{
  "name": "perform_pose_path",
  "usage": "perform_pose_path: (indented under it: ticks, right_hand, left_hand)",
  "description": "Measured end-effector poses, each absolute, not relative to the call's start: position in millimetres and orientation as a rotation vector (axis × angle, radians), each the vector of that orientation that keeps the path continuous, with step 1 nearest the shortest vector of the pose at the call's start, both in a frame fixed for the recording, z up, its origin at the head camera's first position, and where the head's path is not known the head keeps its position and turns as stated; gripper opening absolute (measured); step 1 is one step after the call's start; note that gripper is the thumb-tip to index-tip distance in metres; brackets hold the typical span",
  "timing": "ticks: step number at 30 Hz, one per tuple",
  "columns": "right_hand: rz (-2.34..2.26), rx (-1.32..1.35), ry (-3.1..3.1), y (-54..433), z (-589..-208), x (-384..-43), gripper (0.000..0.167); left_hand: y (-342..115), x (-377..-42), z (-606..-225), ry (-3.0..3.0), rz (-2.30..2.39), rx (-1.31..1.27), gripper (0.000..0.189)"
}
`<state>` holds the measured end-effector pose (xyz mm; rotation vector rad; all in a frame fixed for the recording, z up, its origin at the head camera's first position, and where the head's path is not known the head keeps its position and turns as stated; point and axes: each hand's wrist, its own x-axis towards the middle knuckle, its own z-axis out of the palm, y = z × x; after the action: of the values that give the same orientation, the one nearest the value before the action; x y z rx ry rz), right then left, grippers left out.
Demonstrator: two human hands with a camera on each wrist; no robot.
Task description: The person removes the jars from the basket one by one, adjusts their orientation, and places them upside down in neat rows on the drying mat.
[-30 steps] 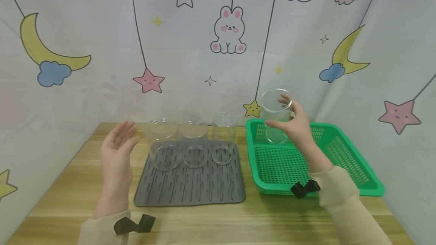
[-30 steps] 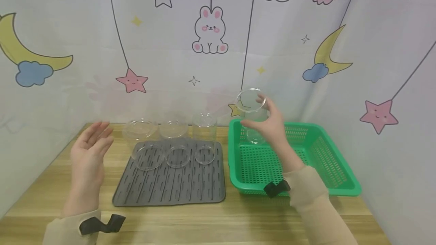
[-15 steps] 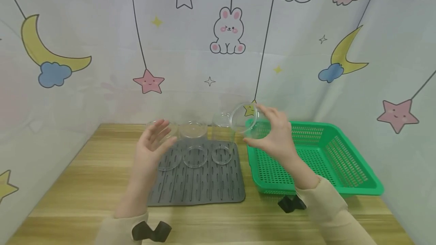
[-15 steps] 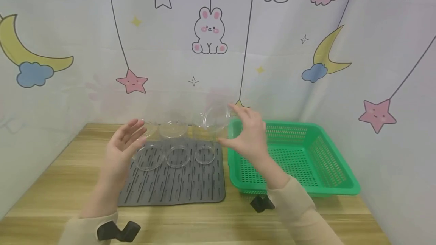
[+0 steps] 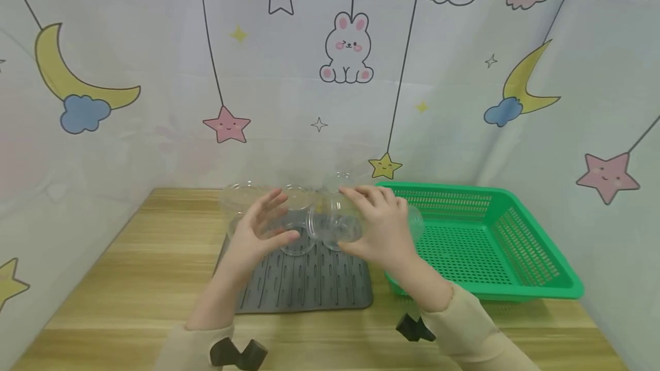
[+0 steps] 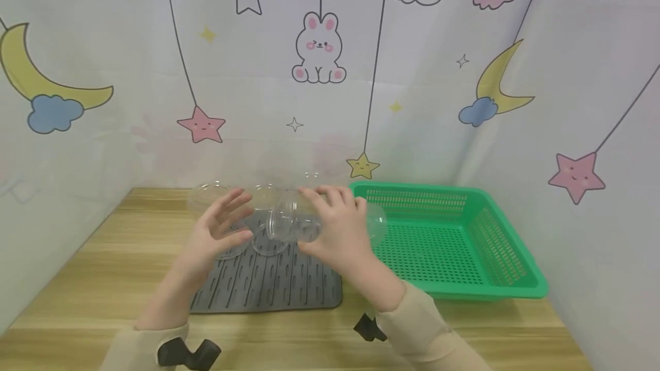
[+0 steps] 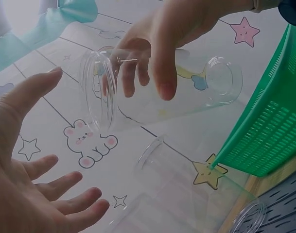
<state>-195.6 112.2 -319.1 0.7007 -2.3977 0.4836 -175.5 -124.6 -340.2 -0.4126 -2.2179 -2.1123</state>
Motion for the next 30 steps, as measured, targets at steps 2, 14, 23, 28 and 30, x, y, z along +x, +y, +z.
perform_pose_path:
  ticks: [2,14,23,28,30]
  right_hand:
    - [0.411,0.716,-2.400,107.5,-322.0,-193.9,0.090]
    - [0.242,0.796,-2.383,90.2,-338.1,-191.5,0.089]
    - [0.182,0.800,-2.389,85.3,-343.5,-188.4,0.087]
    - [0.165,0.816,-2.375,84.7,-345.5,-189.1,0.090]
    - [0.162,0.820,-2.371,84.5,-346.3,-189.3,0.092]
  left_hand:
    - [-122.7,-175.9,-341.9,-2.242,-2.120,-0.437,0.083]
    - [-114.2,-176.8,-350.4,-2.447,-2.113,-0.396,0.086]
    - [-110.4,-177.9,-354.9,-2.475,-2.092,-0.369,0.079]
    - [-111.9,-178.8,-357.1,-2.442,-2.130,-0.391,0.074]
    - [-112.5,-179.0,-357.6,-2.435,-2.141,-0.390,0.073]
